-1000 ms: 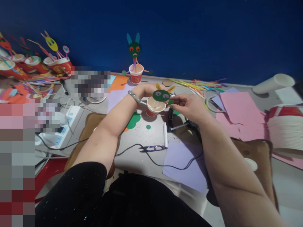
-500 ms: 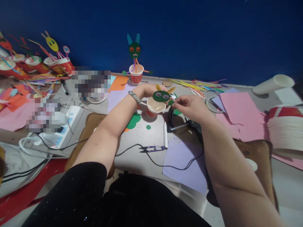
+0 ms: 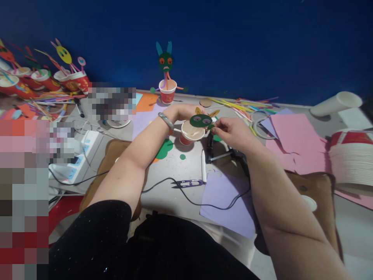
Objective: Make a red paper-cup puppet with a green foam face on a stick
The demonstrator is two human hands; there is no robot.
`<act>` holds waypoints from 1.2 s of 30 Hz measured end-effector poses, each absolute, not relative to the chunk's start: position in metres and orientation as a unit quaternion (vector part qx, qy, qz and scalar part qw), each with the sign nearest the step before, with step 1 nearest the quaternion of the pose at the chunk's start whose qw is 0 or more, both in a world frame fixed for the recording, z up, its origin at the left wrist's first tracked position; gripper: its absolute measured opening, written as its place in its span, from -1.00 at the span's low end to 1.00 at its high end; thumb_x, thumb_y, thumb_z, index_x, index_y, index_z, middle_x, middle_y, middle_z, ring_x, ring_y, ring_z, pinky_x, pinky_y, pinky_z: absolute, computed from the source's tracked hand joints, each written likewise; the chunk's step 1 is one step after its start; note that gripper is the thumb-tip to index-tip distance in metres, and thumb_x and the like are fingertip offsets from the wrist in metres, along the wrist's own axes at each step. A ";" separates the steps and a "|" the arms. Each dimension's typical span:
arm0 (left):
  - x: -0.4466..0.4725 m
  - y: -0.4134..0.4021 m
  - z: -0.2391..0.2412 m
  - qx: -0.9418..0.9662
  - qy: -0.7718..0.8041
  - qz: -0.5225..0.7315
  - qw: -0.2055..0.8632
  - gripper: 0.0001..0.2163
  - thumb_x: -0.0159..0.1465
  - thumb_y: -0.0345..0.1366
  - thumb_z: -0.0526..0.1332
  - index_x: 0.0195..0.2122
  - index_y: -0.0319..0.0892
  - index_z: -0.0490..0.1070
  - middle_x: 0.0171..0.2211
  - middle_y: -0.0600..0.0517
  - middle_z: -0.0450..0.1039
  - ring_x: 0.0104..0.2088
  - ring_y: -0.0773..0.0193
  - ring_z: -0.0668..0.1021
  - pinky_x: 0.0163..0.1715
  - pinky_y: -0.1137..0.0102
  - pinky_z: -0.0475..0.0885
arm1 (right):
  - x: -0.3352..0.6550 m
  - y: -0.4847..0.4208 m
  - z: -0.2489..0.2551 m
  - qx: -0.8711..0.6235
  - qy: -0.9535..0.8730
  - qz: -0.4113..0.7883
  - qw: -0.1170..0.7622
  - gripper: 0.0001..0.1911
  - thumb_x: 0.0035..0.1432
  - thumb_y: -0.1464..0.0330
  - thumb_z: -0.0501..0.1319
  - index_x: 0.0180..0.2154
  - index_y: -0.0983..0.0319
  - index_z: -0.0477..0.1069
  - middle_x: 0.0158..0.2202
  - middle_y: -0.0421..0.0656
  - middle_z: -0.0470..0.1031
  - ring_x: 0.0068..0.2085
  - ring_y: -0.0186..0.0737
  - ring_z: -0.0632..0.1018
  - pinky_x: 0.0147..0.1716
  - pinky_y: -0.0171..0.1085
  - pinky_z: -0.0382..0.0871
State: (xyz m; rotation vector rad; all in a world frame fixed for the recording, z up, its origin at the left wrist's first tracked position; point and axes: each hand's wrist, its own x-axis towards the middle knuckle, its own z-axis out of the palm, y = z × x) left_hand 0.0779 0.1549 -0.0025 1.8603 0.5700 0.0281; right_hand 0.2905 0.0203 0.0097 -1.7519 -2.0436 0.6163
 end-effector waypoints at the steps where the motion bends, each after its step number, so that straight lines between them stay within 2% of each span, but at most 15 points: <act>1: 0.078 0.155 -0.003 0.790 0.247 0.013 0.561 -0.83 0.20 -0.29 0.56 -0.24 -0.23 0.68 -0.32 -0.04 0.69 -0.17 0.12 0.64 -0.05 0.27 0.55 | 0.290 0.020 0.010 -0.626 -0.726 0.215 0.186 -0.88 0.25 0.26 0.37 -0.35 0.10 0.53 -0.45 -0.16 0.62 -0.38 -0.08 0.55 -0.29 -0.15 0.36; 4: 0.078 0.155 -0.004 0.794 0.253 0.014 0.553 -0.84 0.21 -0.29 0.54 -0.25 -0.23 0.67 -0.33 -0.04 0.67 -0.14 0.08 0.64 -0.01 0.24 0.56 | 0.290 0.020 0.009 -0.625 -0.730 0.205 0.186 -0.88 0.25 0.27 0.36 -0.35 0.08 0.51 -0.47 -0.17 0.57 -0.39 -0.06 0.53 -0.28 -0.14 0.35; 11: 0.079 0.152 -0.001 0.802 0.234 0.006 0.550 -0.88 0.22 -0.27 0.49 -0.31 -0.18 0.65 -0.35 0.00 0.65 -0.20 0.15 0.58 -0.13 0.29 0.50 | 0.291 0.019 0.006 -0.626 -0.739 0.177 0.174 -0.89 0.30 0.28 0.35 -0.32 0.06 0.50 -0.47 -0.16 0.54 -0.37 -0.02 0.52 -0.25 -0.11 0.30; 15: 0.079 0.147 0.004 0.795 0.246 0.007 0.554 -0.92 0.23 -0.33 0.47 -0.33 -0.23 0.65 -0.36 -0.02 0.65 -0.24 0.21 0.53 -0.13 0.31 0.49 | 0.291 0.018 0.005 -0.624 -0.751 0.152 0.154 -0.92 0.35 0.29 0.31 -0.27 0.09 0.54 -0.43 -0.13 0.59 -0.37 -0.03 0.52 -0.25 -0.12 0.31; 20: 0.080 0.141 0.013 0.797 0.251 0.010 0.550 -0.97 0.23 -0.40 0.43 -0.36 -0.22 0.65 -0.39 0.00 0.62 -0.29 0.23 0.50 -0.20 0.32 0.44 | 0.289 0.018 0.005 -0.630 -0.759 0.117 0.120 -0.84 0.42 0.29 0.26 -0.18 0.13 0.63 -0.37 -0.08 0.64 -0.34 -0.02 0.55 -0.21 -0.12 0.33; 24: 0.079 0.135 0.021 0.794 0.252 0.025 0.553 -0.92 0.17 -0.46 0.45 -0.42 -0.22 0.59 -0.42 0.00 0.57 -0.33 0.25 0.45 -0.23 0.29 0.42 | 0.288 0.018 0.006 -0.629 -0.759 0.110 0.127 -0.84 0.41 0.31 0.26 -0.17 0.13 0.65 -0.36 -0.06 0.66 -0.33 0.00 0.56 -0.25 -0.13 0.32; 27: 0.079 0.129 0.028 0.782 0.269 0.032 0.561 -0.88 0.16 -0.50 0.47 -0.42 -0.24 0.58 -0.42 0.02 0.56 -0.31 0.26 0.51 -0.21 0.33 0.47 | 0.286 0.017 0.007 -0.635 -0.750 0.123 0.135 -0.83 0.39 0.32 0.27 -0.18 0.14 0.67 -0.35 -0.06 0.68 -0.34 -0.02 0.57 -0.26 -0.13 0.33; 31: 0.080 0.124 0.034 0.760 0.286 0.010 0.584 -0.93 0.16 -0.52 0.42 -0.38 -0.24 0.62 -0.40 0.04 0.62 -0.27 0.26 0.63 -0.17 0.39 0.52 | 0.285 0.015 0.013 -0.654 -0.731 0.138 0.139 -0.80 0.34 0.30 0.31 -0.17 0.16 0.73 -0.32 -0.07 0.73 -0.34 -0.04 0.60 -0.27 -0.14 0.37; 36: 0.080 0.132 0.027 0.758 0.293 -0.004 0.583 -0.90 0.18 -0.49 0.38 -0.44 -0.19 0.57 -0.43 0.09 0.61 -0.33 0.31 0.62 -0.14 0.40 0.54 | 0.285 0.014 0.019 -0.653 -0.726 0.155 0.147 -0.69 0.27 0.31 0.32 -0.06 0.17 0.81 -0.31 -0.08 0.76 -0.37 -0.08 0.60 -0.26 -0.14 0.40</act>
